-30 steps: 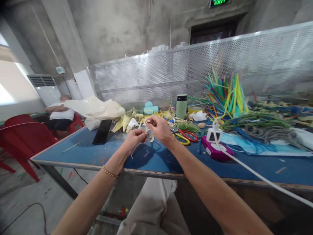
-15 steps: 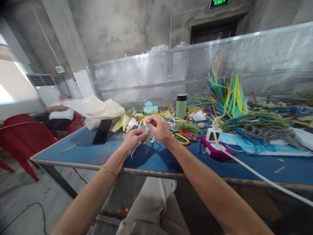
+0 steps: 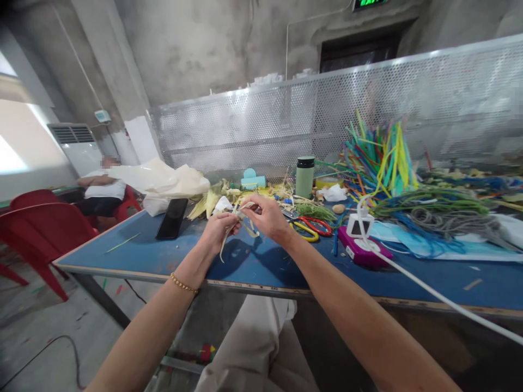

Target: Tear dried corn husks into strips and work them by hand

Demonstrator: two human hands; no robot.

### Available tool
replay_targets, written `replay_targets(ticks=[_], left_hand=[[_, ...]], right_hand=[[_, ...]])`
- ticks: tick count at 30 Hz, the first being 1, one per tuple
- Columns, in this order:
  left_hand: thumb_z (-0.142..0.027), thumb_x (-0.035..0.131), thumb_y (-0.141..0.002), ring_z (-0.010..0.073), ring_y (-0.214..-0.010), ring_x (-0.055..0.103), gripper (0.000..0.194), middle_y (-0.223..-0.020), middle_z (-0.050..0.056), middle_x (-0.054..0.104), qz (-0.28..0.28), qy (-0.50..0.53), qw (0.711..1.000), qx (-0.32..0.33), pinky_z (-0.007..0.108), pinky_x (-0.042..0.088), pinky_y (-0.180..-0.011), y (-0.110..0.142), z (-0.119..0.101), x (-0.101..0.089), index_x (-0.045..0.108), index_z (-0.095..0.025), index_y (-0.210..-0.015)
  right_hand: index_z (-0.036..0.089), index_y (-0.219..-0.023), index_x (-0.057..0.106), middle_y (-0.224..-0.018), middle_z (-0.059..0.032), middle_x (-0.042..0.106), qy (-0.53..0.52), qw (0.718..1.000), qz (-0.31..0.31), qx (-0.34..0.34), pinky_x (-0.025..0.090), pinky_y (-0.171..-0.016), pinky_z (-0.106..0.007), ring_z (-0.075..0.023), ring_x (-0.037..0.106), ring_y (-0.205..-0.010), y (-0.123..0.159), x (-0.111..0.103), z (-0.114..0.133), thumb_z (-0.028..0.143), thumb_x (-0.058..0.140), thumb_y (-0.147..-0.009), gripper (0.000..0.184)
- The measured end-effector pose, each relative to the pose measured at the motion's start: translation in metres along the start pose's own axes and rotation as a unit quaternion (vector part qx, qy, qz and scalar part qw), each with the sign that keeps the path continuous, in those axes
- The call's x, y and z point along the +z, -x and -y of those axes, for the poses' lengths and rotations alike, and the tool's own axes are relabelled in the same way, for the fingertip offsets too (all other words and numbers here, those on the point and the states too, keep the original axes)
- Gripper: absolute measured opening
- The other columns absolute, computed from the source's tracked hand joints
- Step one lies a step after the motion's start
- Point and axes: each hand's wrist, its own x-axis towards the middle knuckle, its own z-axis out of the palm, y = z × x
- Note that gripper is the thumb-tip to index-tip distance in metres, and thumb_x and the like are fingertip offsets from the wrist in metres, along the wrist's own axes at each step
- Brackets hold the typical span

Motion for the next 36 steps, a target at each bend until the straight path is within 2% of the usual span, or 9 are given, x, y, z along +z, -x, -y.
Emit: replay_targets(ticks=[4,10,18,26,32,36], left_hand=[[-0.023,0.066,-0.058,0.0096,-0.042,0.049,0.014,-0.051,0.002,0.058,-0.005,0.052,0.998,-0.020,0.023,0.035,-0.044,-0.004,0.001,-0.004,0.059,-0.012,-0.063],[-0.022,0.065,-0.061,0.0095,-0.043,0.050,0.013,-0.053,0.002,0.059,-0.018,0.053,0.998,-0.023,0.023,0.036,-0.045,-0.002,0.000,-0.003,0.060,-0.012,-0.067],[-0.023,0.068,-0.062,0.0087,-0.046,0.052,0.013,-0.058,0.004,0.062,0.014,0.059,0.998,-0.005,0.023,0.038,-0.049,0.002,-0.001,0.001,0.062,-0.012,-0.065],[-0.017,0.068,-0.063,0.0103,-0.053,0.056,0.009,-0.065,0.006,0.065,0.031,0.091,0.995,-0.012,0.024,0.043,-0.054,0.001,0.000,-0.001,0.065,-0.011,-0.069],[-0.031,0.077,-0.064,0.0088,-0.053,0.055,0.024,-0.067,0.005,0.065,0.043,0.083,0.996,-0.011,0.023,0.044,-0.055,0.002,-0.001,-0.001,0.066,-0.011,-0.073],[-0.027,0.081,-0.059,0.0089,-0.054,0.057,0.026,-0.067,0.006,0.066,0.051,0.104,0.993,-0.026,0.023,0.044,-0.055,0.003,0.000,-0.002,0.063,-0.011,-0.069]], right_hand=[[0.019,-0.086,0.069,-0.085,-0.0039,0.069,0.039,0.998,0.041,-0.040,0.046,-0.063,-0.025,-0.0154,0.062,-0.075,0.002,0.003,-0.003,0.024,0.059,-0.084,0.012],[0.022,-0.092,0.070,-0.090,-0.0042,0.071,0.076,0.993,0.059,-0.065,0.048,-0.070,-0.027,-0.0169,0.064,-0.082,0.005,0.008,-0.012,0.022,0.057,-0.086,0.015],[0.023,-0.091,0.072,-0.092,-0.0038,0.073,0.110,0.989,0.036,-0.096,0.048,-0.079,-0.031,-0.0189,0.065,-0.087,0.004,0.007,-0.020,0.020,0.059,-0.084,0.015],[0.024,-0.089,0.073,-0.093,-0.0031,0.074,0.112,0.987,0.052,-0.098,0.047,-0.079,-0.031,-0.0188,0.064,-0.087,0.003,0.004,-0.020,0.018,0.060,-0.084,0.016],[0.024,-0.088,0.073,-0.090,-0.0037,0.074,0.086,0.991,0.044,-0.088,0.047,-0.078,-0.031,-0.0184,0.065,-0.084,0.003,0.001,-0.019,0.020,0.061,-0.083,0.014],[0.022,-0.089,0.073,-0.092,-0.0048,0.073,0.038,0.995,0.066,-0.061,0.048,-0.076,-0.031,-0.0187,0.065,-0.085,0.003,0.000,-0.012,0.020,0.062,-0.080,0.014]])
